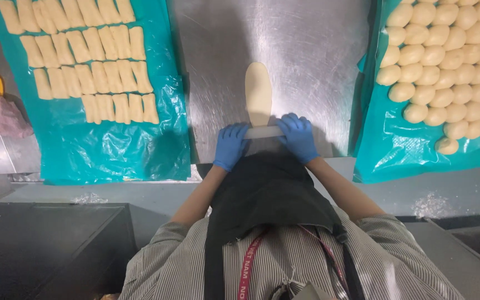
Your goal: Shape dough into flat rectangles using a rolling pin on a stainless steel counter.
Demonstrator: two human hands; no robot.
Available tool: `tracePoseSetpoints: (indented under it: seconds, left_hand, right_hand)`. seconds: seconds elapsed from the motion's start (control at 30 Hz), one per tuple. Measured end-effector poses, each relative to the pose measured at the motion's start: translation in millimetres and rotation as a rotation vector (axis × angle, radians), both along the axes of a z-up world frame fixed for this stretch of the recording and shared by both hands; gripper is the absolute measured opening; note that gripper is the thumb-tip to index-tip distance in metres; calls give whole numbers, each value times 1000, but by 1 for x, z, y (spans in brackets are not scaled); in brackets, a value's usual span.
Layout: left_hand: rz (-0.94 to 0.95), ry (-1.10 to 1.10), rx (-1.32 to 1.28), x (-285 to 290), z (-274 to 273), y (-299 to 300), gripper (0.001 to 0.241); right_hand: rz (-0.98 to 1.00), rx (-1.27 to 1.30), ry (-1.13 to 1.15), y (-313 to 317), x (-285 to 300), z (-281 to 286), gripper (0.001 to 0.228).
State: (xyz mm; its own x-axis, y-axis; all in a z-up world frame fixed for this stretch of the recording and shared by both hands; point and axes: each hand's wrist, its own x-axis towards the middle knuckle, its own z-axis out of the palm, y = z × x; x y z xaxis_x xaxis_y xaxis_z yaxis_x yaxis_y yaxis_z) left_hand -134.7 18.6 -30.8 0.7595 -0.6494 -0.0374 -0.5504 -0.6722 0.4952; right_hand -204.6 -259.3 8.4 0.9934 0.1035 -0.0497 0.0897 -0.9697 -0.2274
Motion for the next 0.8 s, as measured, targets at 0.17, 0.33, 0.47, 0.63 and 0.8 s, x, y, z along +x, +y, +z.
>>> tracePoseSetpoints:
  seconds: [0.17, 0.33, 0.47, 0.63, 0.8]
  left_hand:
    - [-33, -115, 34, 36, -7, -3, 48]
    - [114, -53, 199, 126, 47, -53, 73]
    - [116, -65, 271, 211, 71, -81, 76]
    - [179, -105, 302, 290, 87, -108, 74]
    - [187, -300, -57, 278, 25, -101, 54]
  right_hand:
    - [57, 40, -33, -18, 33, -17, 62]
    - [-80, 145, -218, -11, 142, 68, 75]
    - [-128, 56, -185, -32, 212, 55, 68]
    - [-10, 163, -273, -66, 286, 46, 58]
    - [82, 139, -446, -74, 280, 9, 30]
